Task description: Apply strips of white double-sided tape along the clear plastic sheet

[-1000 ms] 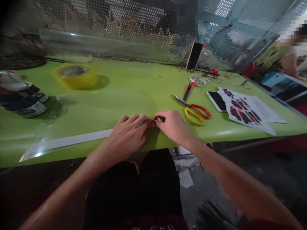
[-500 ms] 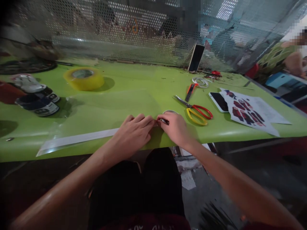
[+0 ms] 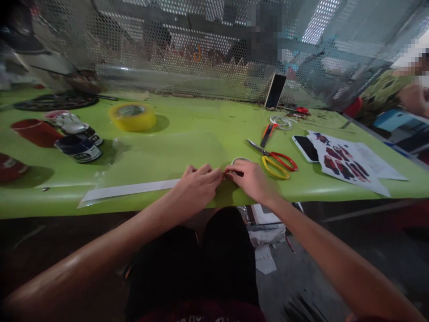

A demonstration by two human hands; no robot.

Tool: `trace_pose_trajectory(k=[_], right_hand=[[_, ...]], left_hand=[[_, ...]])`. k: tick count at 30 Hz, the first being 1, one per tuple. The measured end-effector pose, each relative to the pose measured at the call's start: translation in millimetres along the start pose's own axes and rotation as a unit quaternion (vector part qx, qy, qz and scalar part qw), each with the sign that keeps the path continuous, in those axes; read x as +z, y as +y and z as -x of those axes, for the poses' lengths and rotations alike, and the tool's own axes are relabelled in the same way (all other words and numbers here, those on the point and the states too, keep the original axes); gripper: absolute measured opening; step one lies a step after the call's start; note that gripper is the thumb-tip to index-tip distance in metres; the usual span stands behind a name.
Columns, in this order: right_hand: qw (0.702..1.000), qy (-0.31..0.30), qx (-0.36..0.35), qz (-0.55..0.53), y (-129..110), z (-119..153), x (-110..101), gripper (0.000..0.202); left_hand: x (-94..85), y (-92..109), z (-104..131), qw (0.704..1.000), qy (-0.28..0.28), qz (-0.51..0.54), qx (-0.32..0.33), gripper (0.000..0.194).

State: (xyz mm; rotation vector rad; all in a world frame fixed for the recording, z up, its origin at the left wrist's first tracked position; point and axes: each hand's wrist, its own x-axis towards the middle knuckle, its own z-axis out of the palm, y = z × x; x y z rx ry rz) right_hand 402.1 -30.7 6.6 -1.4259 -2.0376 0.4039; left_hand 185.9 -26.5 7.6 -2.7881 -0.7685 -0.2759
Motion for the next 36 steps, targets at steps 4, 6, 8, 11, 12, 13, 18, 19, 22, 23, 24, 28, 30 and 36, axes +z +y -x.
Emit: trace_pose_trajectory(k=[4, 6, 8, 11, 12, 13, 18, 19, 22, 23, 24, 28, 30, 36], right_hand=[[1.0, -0.002, -0.009, -0.008, 1.2, -0.4, -1.4, 0.017], [1.0, -0.002, -0.013, -0.011, 1.1, -0.3, -2.0, 0.018], [1.0, -0.002, -0.015, -0.014, 1.0, -0.2, -2.5, 0.018], [1.0, 0.0, -0.019, -0.02, 1.5, -0.2, -2.9, 0.017], [1.0, 0.0, -0.02, -0.024, 2.1, -0.3, -3.0, 0.017], [0.999, 0.0, -0.021, -0.027, 3.0, -0.4, -3.1, 0.017], [0.998, -0.012, -0.027, -0.048, 9.1, -1.8, -5.6, 0.016], [0.998, -0.014, -0.028, -0.052, 10.2, -2.3, -6.2, 0.017], [0.997, -0.021, -0.031, -0.063, 12.8, -3.8, -7.6, 0.018], [0.997, -0.024, -0.033, -0.066, 13.4, -4.2, -7.9, 0.019], [0.997, -0.026, -0.034, -0.069, 13.9, -4.4, -8.2, 0.019], [0.996, -0.042, -0.037, -0.076, 13.3, -4.3, -10.4, 0.02], [0.995, -0.049, -0.034, -0.076, 10.7, -4.1, -12.3, 0.02], [0.995, -0.068, 0.023, -0.068, 1.4, -10.1, -16.4, 0.018]], left_hand=[[-1.7, 0.4, 0.4, 1.0, -0.004, -0.014, 0.004, 0.026], [-1.2, 0.8, 0.9, 1.0, -0.004, -0.019, 0.004, 0.025], [-0.7, 1.3, 1.1, 1.0, -0.005, -0.024, 0.004, 0.025], [-1.8, 1.9, 1.1, 0.999, -0.009, -0.03, 0.006, 0.025], [-2.6, 2.0, 1.1, 0.999, -0.012, -0.032, 0.007, 0.024], [-3.6, 2.1, 1.1, 0.999, -0.015, -0.033, 0.009, 0.024], [-8.4, 1.5, 1.5, 0.999, -0.028, -0.032, 0.012, 0.026], [-9.1, 1.3, 1.5, 0.999, -0.03, -0.03, 0.012, 0.026], [-10.2, 1.1, 1.0, 0.999, -0.035, -0.021, 0.013, 0.026], [-10.5, 1.4, 0.7, 0.999, -0.037, -0.017, 0.013, 0.026], [-10.8, 2.0, 0.4, 0.999, -0.04, -0.011, 0.013, 0.026], [-13.0, 2.9, 1.9, 0.999, -0.044, 0.022, 0.006, 0.028], [-14.5, -1.4, 4.5, 0.998, -0.047, 0.051, 0.002, 0.029], [-9.8, -32.4, -7.3, 0.976, -0.077, 0.204, -0.009, 0.03]])
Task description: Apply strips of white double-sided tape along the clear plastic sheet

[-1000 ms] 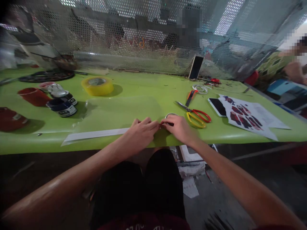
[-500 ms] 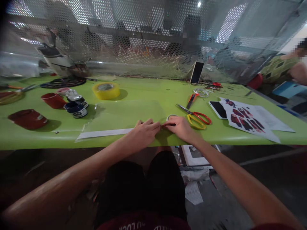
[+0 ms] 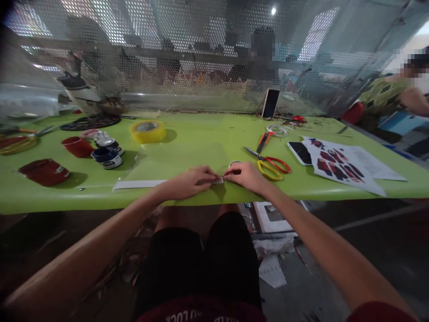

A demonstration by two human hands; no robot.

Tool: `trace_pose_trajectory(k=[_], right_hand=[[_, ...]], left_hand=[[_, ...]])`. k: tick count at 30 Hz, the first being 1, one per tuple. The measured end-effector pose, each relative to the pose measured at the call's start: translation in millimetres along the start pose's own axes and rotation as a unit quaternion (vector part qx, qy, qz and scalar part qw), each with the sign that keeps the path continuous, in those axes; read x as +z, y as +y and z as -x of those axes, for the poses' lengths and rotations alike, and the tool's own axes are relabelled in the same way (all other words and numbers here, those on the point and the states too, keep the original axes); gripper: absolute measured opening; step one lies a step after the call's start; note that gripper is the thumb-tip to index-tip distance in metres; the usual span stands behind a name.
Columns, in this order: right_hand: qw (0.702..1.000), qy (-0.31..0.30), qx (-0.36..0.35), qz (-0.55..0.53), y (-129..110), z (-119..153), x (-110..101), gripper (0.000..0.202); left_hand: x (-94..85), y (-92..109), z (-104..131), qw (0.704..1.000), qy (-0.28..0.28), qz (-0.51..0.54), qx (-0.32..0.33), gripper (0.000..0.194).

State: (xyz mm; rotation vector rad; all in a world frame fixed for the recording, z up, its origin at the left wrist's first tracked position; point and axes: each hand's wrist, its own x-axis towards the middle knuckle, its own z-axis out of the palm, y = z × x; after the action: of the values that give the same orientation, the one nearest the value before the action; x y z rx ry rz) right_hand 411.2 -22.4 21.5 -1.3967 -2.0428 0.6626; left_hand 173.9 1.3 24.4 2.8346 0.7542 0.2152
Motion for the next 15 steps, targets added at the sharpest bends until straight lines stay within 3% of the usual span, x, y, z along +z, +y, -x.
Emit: trace_pose_trajectory(k=[4, 8, 15], right_hand=[[0.998, -0.017, 0.053, -0.005, 0.1, -5.0, -0.9, 0.021], [0.998, -0.002, 0.069, 0.0, 3.2, -3.3, 1.2, 0.02], [0.999, 0.016, 0.027, 0.0, -1.0, 3.6, 3.9, 0.014]], left_hand=[[1.2, -12.9, -36.4, 0.994, -0.027, 0.063, -0.08, 0.028], [-3.0, -19.5, -65.8, 0.981, -0.092, 0.121, -0.118, 0.03], [-23.9, -20.7, -79.2, 0.959, -0.173, 0.152, -0.166, 0.031]])
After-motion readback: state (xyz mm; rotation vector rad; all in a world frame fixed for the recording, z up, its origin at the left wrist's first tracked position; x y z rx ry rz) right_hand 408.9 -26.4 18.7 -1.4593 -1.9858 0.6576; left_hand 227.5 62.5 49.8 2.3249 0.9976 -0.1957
